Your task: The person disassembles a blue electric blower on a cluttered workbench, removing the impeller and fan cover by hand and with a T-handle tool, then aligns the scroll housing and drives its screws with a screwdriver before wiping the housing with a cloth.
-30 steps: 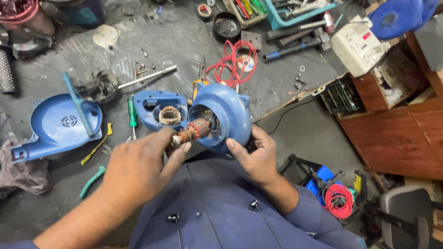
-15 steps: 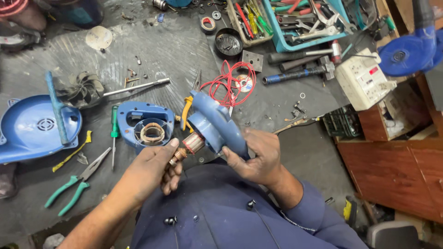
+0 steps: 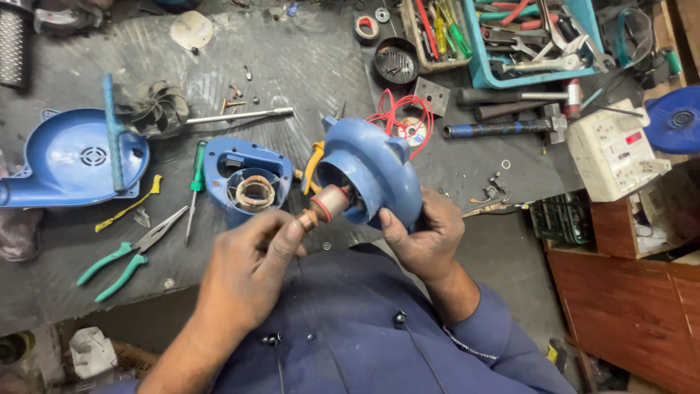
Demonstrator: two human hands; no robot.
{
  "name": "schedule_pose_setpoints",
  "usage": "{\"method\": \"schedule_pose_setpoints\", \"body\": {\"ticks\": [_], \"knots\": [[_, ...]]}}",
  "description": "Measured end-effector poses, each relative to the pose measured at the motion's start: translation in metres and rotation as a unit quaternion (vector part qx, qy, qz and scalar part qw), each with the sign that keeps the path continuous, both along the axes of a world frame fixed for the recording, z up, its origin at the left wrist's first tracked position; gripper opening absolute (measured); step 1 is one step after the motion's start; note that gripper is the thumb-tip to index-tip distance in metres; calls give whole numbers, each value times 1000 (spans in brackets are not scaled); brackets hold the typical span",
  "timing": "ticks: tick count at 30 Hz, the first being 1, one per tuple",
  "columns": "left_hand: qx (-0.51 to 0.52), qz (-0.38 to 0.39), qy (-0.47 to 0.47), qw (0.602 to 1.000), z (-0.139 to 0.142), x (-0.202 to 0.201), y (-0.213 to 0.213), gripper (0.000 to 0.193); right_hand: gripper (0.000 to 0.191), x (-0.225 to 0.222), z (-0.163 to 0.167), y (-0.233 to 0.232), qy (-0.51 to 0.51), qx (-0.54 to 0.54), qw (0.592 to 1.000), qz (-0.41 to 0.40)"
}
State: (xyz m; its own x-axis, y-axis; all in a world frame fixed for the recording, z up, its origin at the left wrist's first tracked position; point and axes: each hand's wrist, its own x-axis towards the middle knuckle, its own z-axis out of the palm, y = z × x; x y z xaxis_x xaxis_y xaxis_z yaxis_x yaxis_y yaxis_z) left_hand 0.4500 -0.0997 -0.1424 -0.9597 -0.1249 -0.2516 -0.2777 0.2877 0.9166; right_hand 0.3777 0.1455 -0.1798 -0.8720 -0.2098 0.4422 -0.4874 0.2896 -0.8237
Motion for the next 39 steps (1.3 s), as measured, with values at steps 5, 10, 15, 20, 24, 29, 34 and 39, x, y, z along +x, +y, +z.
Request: {"method": "schedule_pose_setpoints", "body": {"ticks": [5, 10, 15, 20, 24, 29, 34, 39], "knots": [[335, 55, -145, 929, -29, -2, 1, 63, 24, -11, 9, -6, 175, 105, 979, 26], [429, 63, -185, 882, -29, -1, 5, 59, 21, -14, 7, -6, 280, 86, 951, 94], [50, 35, 130, 990, 0, -1, 9, 25, 26, -12, -5, -1, 249, 48, 966, 50], [-53, 44, 368, 927, 14, 3, 9, 60, 26, -7, -8, 1, 209, 45, 977, -7], [-28, 50, 199, 978, -1, 8, 6, 40, 24, -10, -6, -4, 227, 59, 972, 30], [175, 37, -40, 983, -34, 6, -3, 46, 21, -17, 5, -13, 284, 70, 951, 104], [417, 41, -151, 895, -57, 5, -12, 53, 18, -29, 17, -13, 391, 81, 900, 174], [535, -10, -154, 830, -60, 9, -15, 51, 15, -29, 17, -14, 407, 60, 892, 185]]}}
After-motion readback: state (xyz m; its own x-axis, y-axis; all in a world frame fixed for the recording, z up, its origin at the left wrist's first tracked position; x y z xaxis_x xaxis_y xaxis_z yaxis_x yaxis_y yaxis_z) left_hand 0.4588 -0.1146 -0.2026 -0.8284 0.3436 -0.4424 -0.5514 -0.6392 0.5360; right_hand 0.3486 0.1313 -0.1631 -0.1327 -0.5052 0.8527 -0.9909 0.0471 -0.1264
